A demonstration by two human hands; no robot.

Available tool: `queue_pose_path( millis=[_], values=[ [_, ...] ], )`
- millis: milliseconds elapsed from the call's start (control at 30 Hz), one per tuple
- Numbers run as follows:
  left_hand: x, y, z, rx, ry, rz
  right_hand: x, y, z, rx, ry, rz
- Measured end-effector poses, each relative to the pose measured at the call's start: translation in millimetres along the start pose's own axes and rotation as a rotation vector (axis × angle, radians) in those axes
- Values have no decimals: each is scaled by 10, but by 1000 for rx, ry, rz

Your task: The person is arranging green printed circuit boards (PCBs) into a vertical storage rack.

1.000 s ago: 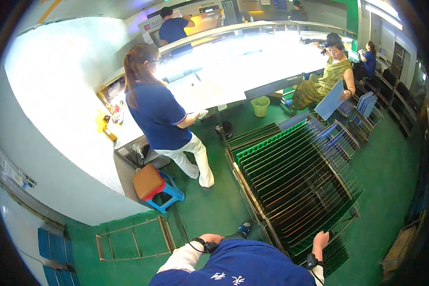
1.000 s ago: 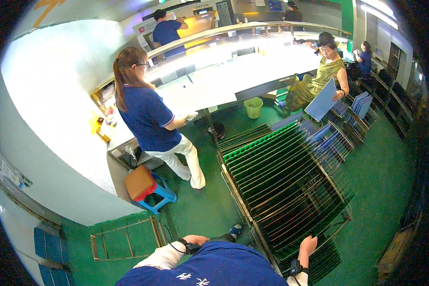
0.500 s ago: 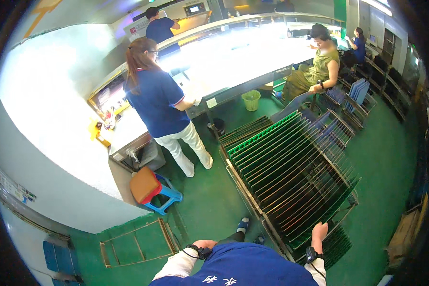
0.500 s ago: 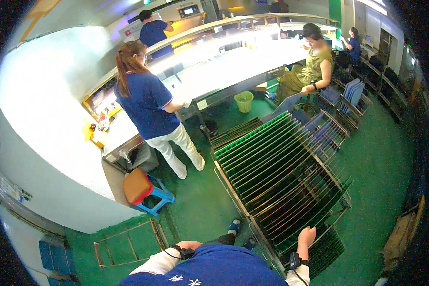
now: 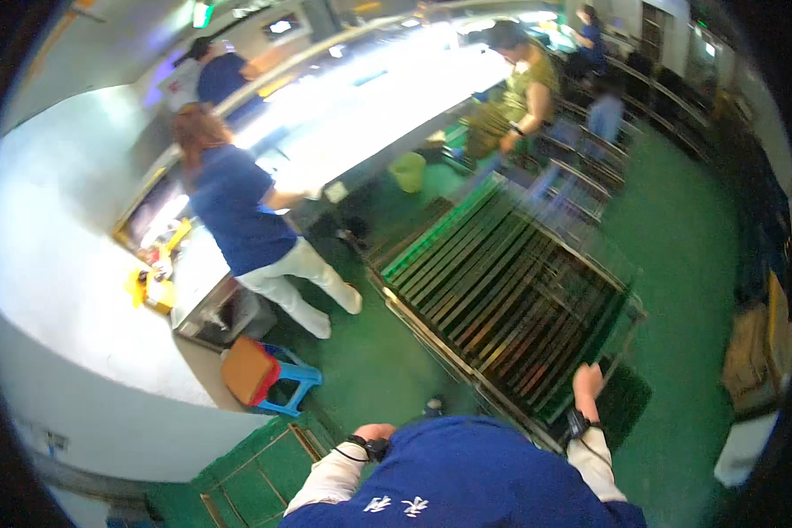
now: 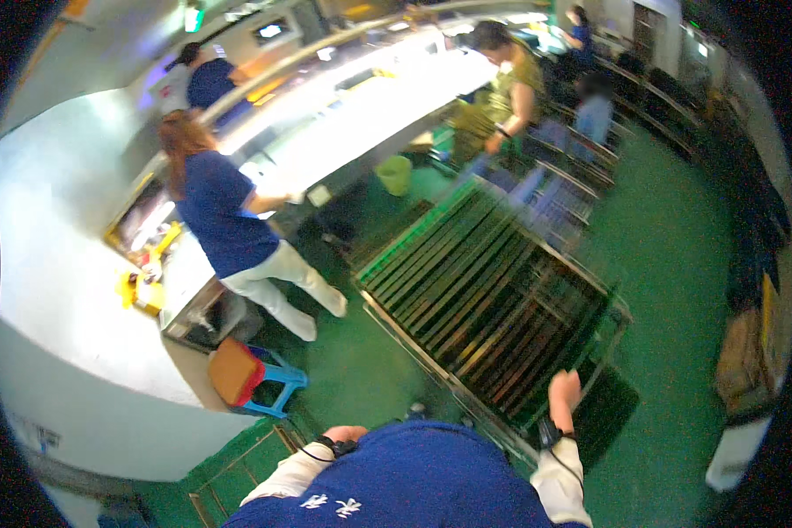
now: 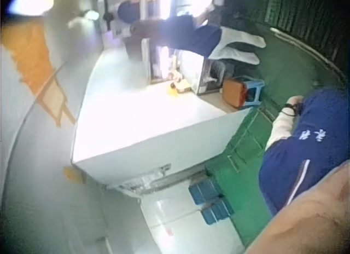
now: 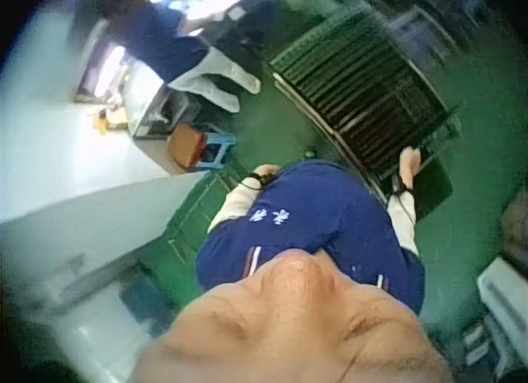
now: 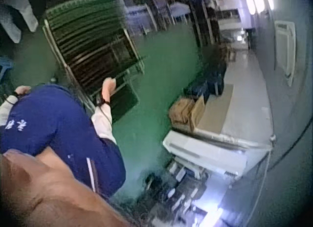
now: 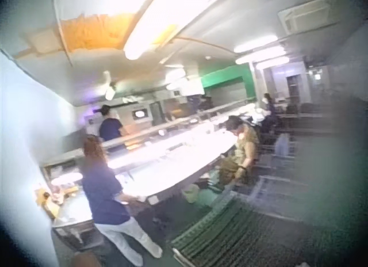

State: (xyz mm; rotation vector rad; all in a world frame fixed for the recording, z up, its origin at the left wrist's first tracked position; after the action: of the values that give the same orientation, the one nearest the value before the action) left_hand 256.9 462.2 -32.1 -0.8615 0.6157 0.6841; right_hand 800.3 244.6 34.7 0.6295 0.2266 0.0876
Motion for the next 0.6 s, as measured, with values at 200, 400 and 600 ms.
queue_pose_path(
  millis=[200,400,600],
  values=[
    [-485,-64,276,-46,73,165,-130,288,-195,-134,72,-47],
    [-616,-190,469,-84,40,120,29,-18,-201,-74,-17,-43],
    [-657,47,413,-100,93,300,37,-27,-270,-59,-17,-20]
  ],
)
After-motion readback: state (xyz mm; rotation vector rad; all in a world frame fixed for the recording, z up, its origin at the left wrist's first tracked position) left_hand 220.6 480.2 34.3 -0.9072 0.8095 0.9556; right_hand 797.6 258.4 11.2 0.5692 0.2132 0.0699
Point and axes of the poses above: each hand's wrist, its own x-axis towards the middle knuckle, its own z-axis out of the back of the hand, y = z × x, the point moved 9 cm from there along x, towards the middle knuckle, and after that the axes turned 5 degrees about x, right-handed, at the moved point
